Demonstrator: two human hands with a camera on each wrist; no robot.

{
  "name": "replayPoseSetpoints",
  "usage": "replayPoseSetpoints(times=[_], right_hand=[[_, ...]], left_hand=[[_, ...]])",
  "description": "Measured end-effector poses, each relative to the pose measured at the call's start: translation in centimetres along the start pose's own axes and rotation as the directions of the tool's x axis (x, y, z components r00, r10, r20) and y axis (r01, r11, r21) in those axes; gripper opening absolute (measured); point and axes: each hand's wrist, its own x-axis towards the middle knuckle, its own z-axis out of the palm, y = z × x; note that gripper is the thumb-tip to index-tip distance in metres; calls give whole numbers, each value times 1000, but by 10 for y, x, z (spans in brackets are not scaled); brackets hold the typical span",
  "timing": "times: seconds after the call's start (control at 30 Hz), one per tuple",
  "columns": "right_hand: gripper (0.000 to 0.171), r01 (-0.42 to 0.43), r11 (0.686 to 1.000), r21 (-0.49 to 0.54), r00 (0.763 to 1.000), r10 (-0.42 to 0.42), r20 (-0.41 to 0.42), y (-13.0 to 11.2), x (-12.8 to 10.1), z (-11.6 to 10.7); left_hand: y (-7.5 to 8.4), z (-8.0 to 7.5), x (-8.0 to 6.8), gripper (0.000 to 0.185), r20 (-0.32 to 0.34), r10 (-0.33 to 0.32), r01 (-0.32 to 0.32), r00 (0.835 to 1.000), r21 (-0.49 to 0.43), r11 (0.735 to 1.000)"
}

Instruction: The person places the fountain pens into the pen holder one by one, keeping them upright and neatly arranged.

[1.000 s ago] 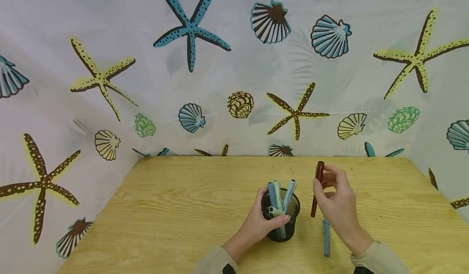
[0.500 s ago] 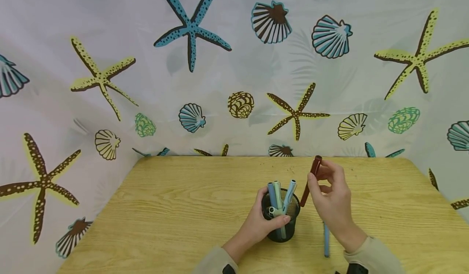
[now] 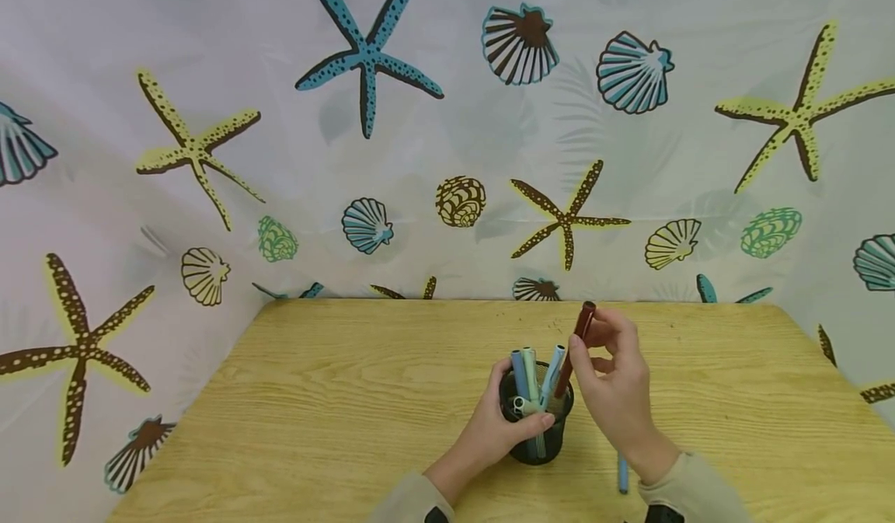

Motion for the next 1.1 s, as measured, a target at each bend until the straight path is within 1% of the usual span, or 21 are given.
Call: replayPoseSetpoints(times=[0.07,0.27,0.3,0.6,0.7,1.1], right_hand=[[45,-2,1000,-16,1000,2,-1,-2,-2,1],[43,-6,999,-33,1000,6,10,-26,0,1],[42,-13,999,-33,1000,13,13,-27,0,1],[42,-35,999,-39,998,37,43,-23,-7,2],[43,-38,998,-54,998,41,53,-22,-10,2],[43,14,994,-112,997,-6,72,-19,-15,2]], left_hand=[[-1,0,0,73,-1,0,0,1000,3,1000],[0,0,0,71,6,14,-14,1000,-7,1000],[0,0,1,71,6,15,-15,1000,-8,1000],[0,0,0,70,15,23,-22,1000,-20,1000],[1,1,0,71,15,26,-25,1000,-17,1000],[0,1,0,72,10,35,-35,999,-12,999]])
